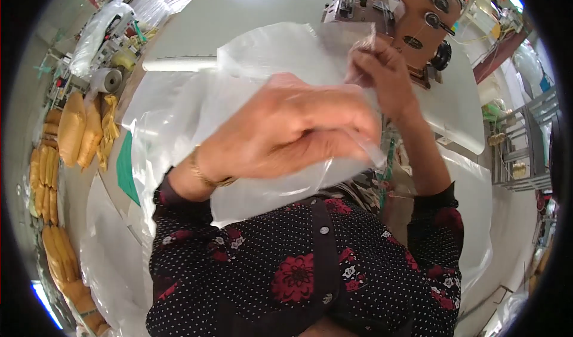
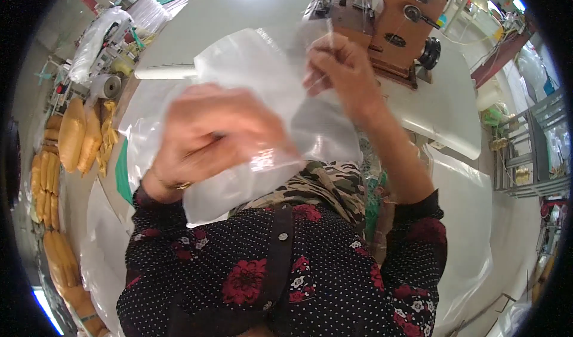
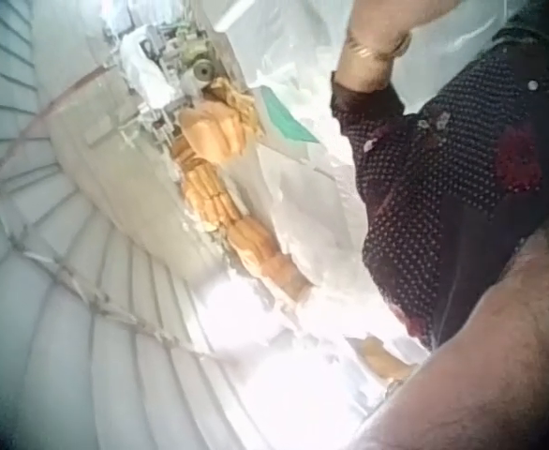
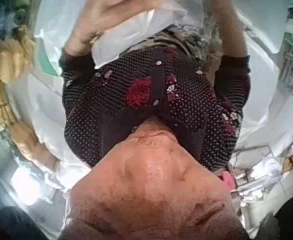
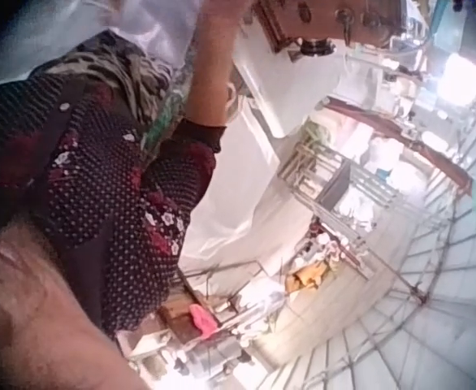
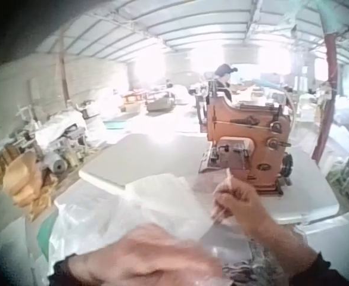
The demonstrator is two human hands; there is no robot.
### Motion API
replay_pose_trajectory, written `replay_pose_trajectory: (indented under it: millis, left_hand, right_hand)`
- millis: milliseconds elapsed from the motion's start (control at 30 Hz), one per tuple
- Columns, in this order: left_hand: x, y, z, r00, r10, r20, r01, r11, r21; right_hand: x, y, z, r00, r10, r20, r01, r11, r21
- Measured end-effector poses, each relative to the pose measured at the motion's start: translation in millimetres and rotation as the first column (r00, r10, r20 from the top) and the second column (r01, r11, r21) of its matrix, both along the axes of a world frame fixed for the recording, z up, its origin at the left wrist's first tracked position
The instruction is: Using an industrial sewing machine to join and hem large transparent plastic sheets into bags.
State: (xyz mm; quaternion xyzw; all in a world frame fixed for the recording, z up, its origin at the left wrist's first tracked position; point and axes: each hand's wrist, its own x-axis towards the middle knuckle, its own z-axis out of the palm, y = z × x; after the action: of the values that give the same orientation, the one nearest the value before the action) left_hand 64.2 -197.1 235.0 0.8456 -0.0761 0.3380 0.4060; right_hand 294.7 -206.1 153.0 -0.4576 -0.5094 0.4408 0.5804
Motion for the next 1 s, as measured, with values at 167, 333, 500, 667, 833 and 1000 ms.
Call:
replay_pose_trajectory:
  millis: [167,333,500,667,833,1000]
  left_hand:
    - [27,17,-61,0.934,0.346,-0.089,-0.343,0.938,0.044]
    - [29,22,-79,0.912,0.409,-0.034,-0.409,0.912,0.017]
    - [20,24,-72,0.878,0.429,-0.215,-0.467,0.866,-0.178]
    - [16,35,-76,0.903,0.288,-0.319,-0.388,0.866,-0.317]
    - [18,38,-78,0.908,0.291,-0.301,-0.385,0.863,-0.326]
    - [20,39,-79,0.914,0.279,-0.293,-0.376,0.852,-0.364]
  right_hand:
    - [-36,-44,-36,0.998,0.052,-0.021,-0.048,0.984,0.173]
    - [-44,-55,-49,1.0,0.019,-0.014,-0.017,0.993,0.119]
    - [-42,-54,-50,0.98,-0.014,0.196,-0.018,0.987,0.157]
    - [-37,-54,-45,0.958,-0.023,0.284,-0.019,0.989,0.146]
    - [-34,-54,-37,0.891,-0.118,0.438,0.045,0.984,0.174]
    - [-34,-57,-23,0.828,-0.146,0.541,0.057,0.982,0.179]
